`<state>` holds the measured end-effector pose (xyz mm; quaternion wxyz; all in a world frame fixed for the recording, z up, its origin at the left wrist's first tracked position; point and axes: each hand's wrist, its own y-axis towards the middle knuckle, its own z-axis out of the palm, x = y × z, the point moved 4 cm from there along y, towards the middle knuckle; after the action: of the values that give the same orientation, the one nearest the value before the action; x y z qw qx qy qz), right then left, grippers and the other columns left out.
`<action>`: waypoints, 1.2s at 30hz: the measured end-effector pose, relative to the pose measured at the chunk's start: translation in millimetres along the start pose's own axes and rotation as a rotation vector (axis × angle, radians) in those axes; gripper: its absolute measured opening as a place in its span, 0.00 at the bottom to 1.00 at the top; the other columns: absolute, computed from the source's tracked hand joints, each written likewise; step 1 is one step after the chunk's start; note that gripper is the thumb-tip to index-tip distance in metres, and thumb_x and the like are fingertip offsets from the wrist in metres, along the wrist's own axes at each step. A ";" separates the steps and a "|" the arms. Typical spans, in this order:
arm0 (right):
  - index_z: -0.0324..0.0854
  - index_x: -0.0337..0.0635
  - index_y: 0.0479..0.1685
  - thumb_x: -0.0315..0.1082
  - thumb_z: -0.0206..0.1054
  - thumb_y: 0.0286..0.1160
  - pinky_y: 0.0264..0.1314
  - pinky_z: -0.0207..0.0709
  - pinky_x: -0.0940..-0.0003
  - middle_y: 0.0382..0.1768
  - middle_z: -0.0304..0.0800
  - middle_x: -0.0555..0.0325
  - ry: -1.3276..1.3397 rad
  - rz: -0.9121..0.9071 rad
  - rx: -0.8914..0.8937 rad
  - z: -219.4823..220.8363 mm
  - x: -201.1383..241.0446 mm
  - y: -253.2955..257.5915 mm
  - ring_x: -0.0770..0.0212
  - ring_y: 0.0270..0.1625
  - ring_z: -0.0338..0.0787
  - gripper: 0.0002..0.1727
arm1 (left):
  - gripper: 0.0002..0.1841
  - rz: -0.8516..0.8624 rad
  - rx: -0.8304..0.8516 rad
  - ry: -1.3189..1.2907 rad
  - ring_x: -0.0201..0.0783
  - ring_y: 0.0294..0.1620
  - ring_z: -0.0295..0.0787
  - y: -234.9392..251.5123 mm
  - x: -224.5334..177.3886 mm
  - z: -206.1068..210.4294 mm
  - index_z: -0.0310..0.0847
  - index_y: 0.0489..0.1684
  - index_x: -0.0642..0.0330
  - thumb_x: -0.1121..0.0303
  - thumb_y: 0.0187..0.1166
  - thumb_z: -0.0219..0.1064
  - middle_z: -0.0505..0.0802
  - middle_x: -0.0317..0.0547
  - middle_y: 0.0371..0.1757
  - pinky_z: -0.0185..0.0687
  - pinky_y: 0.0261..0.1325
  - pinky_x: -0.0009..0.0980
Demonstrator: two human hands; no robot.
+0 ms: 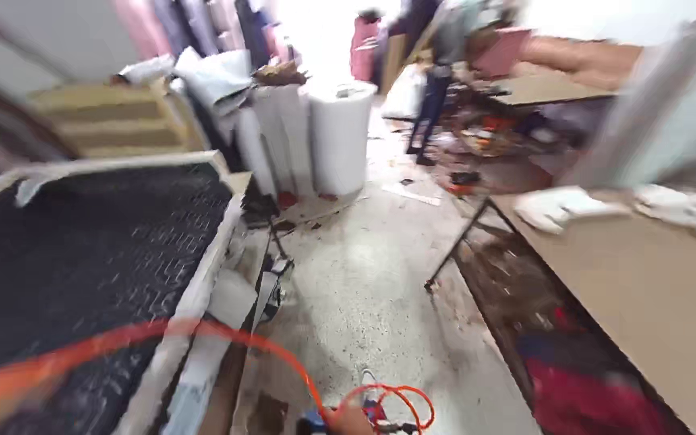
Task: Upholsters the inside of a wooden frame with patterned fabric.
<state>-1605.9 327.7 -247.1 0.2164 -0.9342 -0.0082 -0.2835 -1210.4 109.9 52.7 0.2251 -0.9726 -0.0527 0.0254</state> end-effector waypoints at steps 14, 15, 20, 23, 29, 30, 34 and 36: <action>0.88 0.52 0.57 0.41 0.72 0.69 0.52 0.81 0.31 0.45 0.94 0.45 -0.509 -0.586 0.524 -309.0 -73.4 412.1 0.38 0.49 0.93 0.17 | 0.40 -0.195 -0.320 -1.124 0.46 0.80 0.79 427.4 -165.2 -67.0 0.71 0.82 0.61 0.34 0.90 0.38 0.83 0.52 0.79 0.73 0.80 0.50; 0.87 0.51 0.58 0.41 0.71 0.71 0.53 0.81 0.31 0.47 0.94 0.43 -0.504 -0.577 0.540 -320.4 -74.3 449.0 0.37 0.51 0.92 0.17 | 0.40 -0.217 -0.331 -1.200 0.46 0.80 0.79 462.5 -170.3 -65.7 0.69 0.83 0.61 0.34 0.90 0.39 0.82 0.53 0.79 0.74 0.80 0.48; 0.88 0.45 0.60 0.38 0.69 0.77 0.61 0.78 0.29 0.55 0.91 0.36 -0.445 -0.414 0.631 -441.2 -59.4 616.1 0.33 0.60 0.89 0.16 | 0.43 -0.313 -0.616 -1.356 0.44 0.90 0.65 606.0 -181.3 -94.5 0.58 0.93 0.54 0.31 0.86 0.44 0.70 0.50 0.90 0.63 0.90 0.50; 0.89 0.52 0.48 0.44 0.74 0.69 0.44 0.81 0.30 0.41 0.93 0.44 -0.486 -0.541 0.496 -513.3 -53.5 724.4 0.37 0.46 0.92 0.13 | 0.47 -0.367 -0.669 -1.541 0.46 0.89 0.64 660.7 -188.6 -172.4 0.51 0.94 0.54 0.27 0.83 0.45 0.67 0.51 0.91 0.64 0.87 0.53; 0.84 0.55 0.65 0.42 0.76 0.67 0.48 0.81 0.27 0.46 0.94 0.41 -0.647 -0.598 0.487 -645.8 -4.3 915.0 0.33 0.50 0.92 0.24 | 0.43 -0.565 -0.629 -1.491 0.46 0.80 0.77 746.6 -169.6 -301.6 0.61 0.90 0.51 0.32 0.80 0.58 0.77 0.49 0.83 0.77 0.78 0.51; 0.85 0.57 0.65 0.43 0.76 0.66 0.49 0.80 0.27 0.46 0.94 0.41 -0.651 -0.621 0.473 -657.4 1.4 952.0 0.33 0.50 0.92 0.24 | 0.40 -0.637 -0.650 -1.410 0.46 0.73 0.84 762.1 -163.2 -316.3 0.69 0.84 0.53 0.34 0.79 0.61 0.85 0.50 0.75 0.83 0.72 0.51; 0.88 0.67 0.61 0.52 0.79 0.61 0.51 0.82 0.29 0.45 0.96 0.50 -0.678 -0.726 0.511 -698.2 4.7 1103.2 0.39 0.50 0.94 0.24 | 0.44 -1.012 -0.608 -1.115 0.51 0.62 0.90 812.7 -144.6 -314.9 0.77 0.73 0.62 0.39 0.62 0.79 0.91 0.57 0.63 0.86 0.65 0.57; 0.88 0.69 0.62 0.54 0.79 0.62 0.52 0.82 0.30 0.46 0.96 0.52 -0.689 -0.795 0.538 -728.3 24.0 1170.4 0.41 0.51 0.94 0.25 | 0.45 -1.186 -0.547 -1.005 0.60 0.67 0.86 819.8 -146.4 -324.6 0.76 0.73 0.69 0.44 0.61 0.82 0.88 0.65 0.66 0.79 0.69 0.64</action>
<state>-1807.5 -1033.4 -159.2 0.3077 -0.8101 -0.4990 -0.0109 -1257.4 -780.2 -13.3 -0.0941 -0.6761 -0.6565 0.3209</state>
